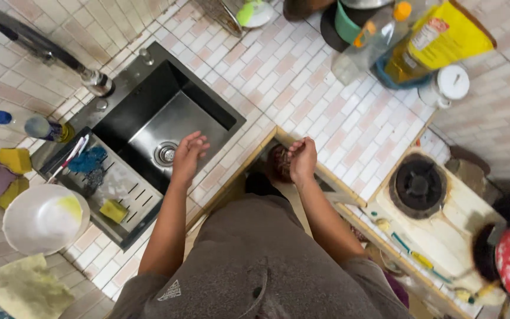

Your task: Gathering glasses and dishes from a table and carrying them to the kitchen sink.

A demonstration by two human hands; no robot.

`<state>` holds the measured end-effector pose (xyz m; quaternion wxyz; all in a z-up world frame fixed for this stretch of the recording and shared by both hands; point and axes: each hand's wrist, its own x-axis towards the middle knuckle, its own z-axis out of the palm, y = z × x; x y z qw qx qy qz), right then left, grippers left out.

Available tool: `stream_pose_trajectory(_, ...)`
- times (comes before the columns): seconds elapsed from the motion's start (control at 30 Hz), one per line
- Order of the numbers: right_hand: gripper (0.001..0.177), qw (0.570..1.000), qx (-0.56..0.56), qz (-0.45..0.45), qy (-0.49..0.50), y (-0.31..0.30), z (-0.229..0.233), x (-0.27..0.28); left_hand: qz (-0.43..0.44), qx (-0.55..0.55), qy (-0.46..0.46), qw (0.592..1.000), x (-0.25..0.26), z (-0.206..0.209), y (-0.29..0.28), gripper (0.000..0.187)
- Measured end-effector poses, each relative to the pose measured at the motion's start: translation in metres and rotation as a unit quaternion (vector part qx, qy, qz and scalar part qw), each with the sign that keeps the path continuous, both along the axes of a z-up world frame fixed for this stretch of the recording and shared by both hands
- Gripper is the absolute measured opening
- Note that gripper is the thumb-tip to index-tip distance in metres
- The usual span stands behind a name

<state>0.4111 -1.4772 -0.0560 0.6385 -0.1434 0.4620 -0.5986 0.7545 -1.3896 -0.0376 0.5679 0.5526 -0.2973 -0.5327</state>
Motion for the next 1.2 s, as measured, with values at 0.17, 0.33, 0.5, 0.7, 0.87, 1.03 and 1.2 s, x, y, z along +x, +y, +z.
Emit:
stream_pose_trajectory(0.17, 0.01, 0.998, -0.009, 0.032, 0.061, -0.108, 0.04, 0.002, 0.12, 0.024, 0.017, 0.992, 0.035, -0.016, -0.029, 0.035)
stream_pose_trajectory(0.33, 0.014, 0.976, -0.065, 0.157, 0.137, -0.215, 0.073, 0.011, 0.202, 0.027, 0.015, 0.979, 0.038, -0.001, -0.079, 0.032)
stream_pose_trajectory(0.5, 0.02, 0.907, -0.165, 0.291, 0.255, -0.325, 0.073, 0.043, 0.234, 0.003, 0.02, 0.972, 0.023, 0.014, -0.114, 0.032)
stream_pose_trajectory(0.7, 0.035, 0.764, -0.397, 0.29, 0.417, -0.451, 0.013, 0.108, 0.269, 0.059, -0.004, 0.961, 0.022, 0.019, -0.109, 0.032)
stream_pose_trajectory(0.87, 0.045, 0.606, -0.391, 0.284, 0.632, -0.495, 0.026, 0.168, 0.35, 0.094, -0.017, 0.932, 0.021, 0.019, -0.096, 0.033)
stream_pose_trajectory(1.03, 0.053, 0.529, -0.42, 0.26, 0.69, -0.55, -0.059, 0.204, 0.345, 0.122, -0.038, 0.93, 0.025, 0.027, -0.099, 0.033)
stream_pose_trajectory(1.2, 0.054, 0.54, -0.549, 0.19, 0.609, -0.567, -0.081, 0.209, 0.318, 0.129, -0.113, 0.933, 0.029, 0.022, -0.099, 0.033)
